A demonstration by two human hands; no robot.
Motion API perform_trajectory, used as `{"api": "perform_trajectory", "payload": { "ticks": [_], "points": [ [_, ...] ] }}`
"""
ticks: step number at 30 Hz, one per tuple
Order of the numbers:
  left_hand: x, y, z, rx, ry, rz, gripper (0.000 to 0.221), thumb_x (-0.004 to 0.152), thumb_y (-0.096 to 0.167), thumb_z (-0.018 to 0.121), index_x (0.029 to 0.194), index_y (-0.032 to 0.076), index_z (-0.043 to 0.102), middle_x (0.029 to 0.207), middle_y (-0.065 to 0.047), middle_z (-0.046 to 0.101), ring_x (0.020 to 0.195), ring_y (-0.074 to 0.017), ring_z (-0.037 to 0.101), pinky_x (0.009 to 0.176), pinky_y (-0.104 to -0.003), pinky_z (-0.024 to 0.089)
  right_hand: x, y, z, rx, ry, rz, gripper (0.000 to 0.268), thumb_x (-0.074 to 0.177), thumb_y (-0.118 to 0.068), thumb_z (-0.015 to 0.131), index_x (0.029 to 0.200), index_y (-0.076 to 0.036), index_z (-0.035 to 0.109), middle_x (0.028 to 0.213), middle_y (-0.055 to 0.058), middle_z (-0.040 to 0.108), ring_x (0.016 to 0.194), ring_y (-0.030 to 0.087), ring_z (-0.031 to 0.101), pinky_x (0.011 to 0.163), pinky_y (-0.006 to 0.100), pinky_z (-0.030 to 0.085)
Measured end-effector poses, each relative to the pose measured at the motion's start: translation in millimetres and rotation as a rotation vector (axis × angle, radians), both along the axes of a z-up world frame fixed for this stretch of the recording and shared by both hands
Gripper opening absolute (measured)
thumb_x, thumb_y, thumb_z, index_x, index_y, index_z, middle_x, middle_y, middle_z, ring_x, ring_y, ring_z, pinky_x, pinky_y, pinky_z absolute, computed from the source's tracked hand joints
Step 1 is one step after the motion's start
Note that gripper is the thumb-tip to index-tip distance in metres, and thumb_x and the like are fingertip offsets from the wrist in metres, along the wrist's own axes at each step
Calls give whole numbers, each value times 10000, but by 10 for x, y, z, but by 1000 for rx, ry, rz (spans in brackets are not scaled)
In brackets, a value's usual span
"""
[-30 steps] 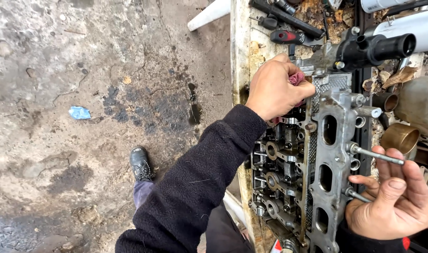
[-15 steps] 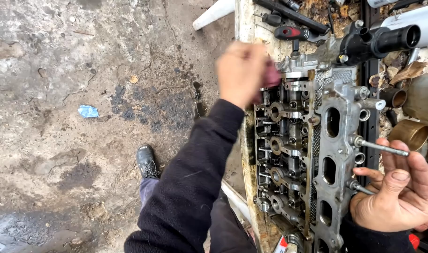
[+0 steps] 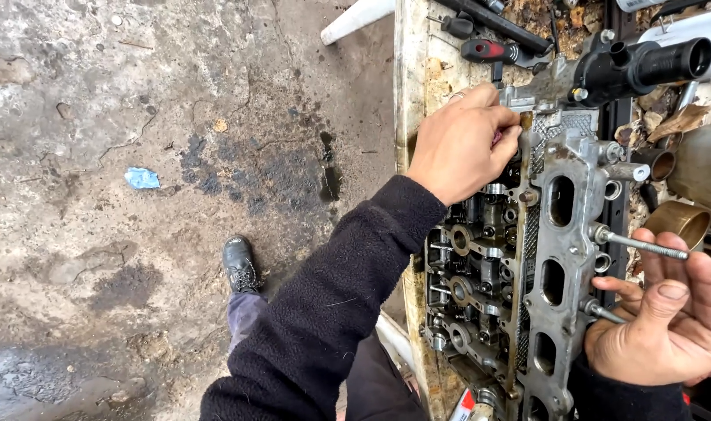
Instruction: Wiping down engine components on a cylinder head with a cloth.
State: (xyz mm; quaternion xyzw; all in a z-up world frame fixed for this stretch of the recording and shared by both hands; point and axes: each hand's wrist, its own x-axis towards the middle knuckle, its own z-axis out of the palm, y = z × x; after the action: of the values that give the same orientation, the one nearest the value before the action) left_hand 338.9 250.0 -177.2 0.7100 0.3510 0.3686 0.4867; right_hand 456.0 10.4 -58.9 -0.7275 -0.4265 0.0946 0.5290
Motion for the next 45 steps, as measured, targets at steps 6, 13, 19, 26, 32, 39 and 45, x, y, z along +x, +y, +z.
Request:
{"api": "perform_trajectory", "payload": {
  "ticks": [6,13,19,26,32,39,45],
  "points": [
    [41,11,-37,4,13,-45,223,905,243,673,956,55,782,862,-34,596,811,-207,655,748,-396,543,17,-23,-10,2,9,-1,250,1252,-67,582,1471,35,520,1369,265,608,1239,380,669,796,392,667],
    [-6,37,-116,120,-46,-96,196,955,219,647,972,49,743,921,-43,567,904,-220,629,780,-401,541,-19,8,26,5,41,-28,242,1227,-61,606,1438,32,532,1355,259,621,1265,378,709,743,360,648],
    [27,14,-145,258,9,-88,210,1006,256,625,1016,59,697,979,-44,534,946,-209,607,787,-382,548,-8,-11,1,8,53,-27,258,1225,-65,614,1452,25,532,1356,262,621,1238,365,678,748,374,656],
    [70,-78,-72,299,147,-19,235,1010,279,626,983,49,670,1009,-74,538,918,-230,615,756,-400,544,-14,-9,7,1,29,-26,267,1227,-66,616,1465,24,535,1352,267,623,1241,368,675,748,368,657],
    [66,-105,-97,188,12,0,200,1005,244,625,1032,52,675,998,-63,559,893,-235,632,776,-392,553,-17,-1,16,12,54,-32,264,1221,-63,627,1455,21,540,1348,259,629,1231,367,681,737,362,657],
    [114,-129,-158,141,-69,2,153,988,193,647,982,43,675,958,-59,568,874,-232,635,785,-392,551,-27,4,44,-10,44,-23,273,1214,-79,632,1456,7,540,1358,247,629,1251,356,674,728,340,647],
    [133,-137,-142,95,-93,47,126,940,168,684,906,47,674,904,-48,578,804,-225,634,758,-383,556,-26,19,28,14,80,-21,293,1192,-92,659,1445,4,545,1390,261,656,1267,367,712,714,333,642]
  ]
}}
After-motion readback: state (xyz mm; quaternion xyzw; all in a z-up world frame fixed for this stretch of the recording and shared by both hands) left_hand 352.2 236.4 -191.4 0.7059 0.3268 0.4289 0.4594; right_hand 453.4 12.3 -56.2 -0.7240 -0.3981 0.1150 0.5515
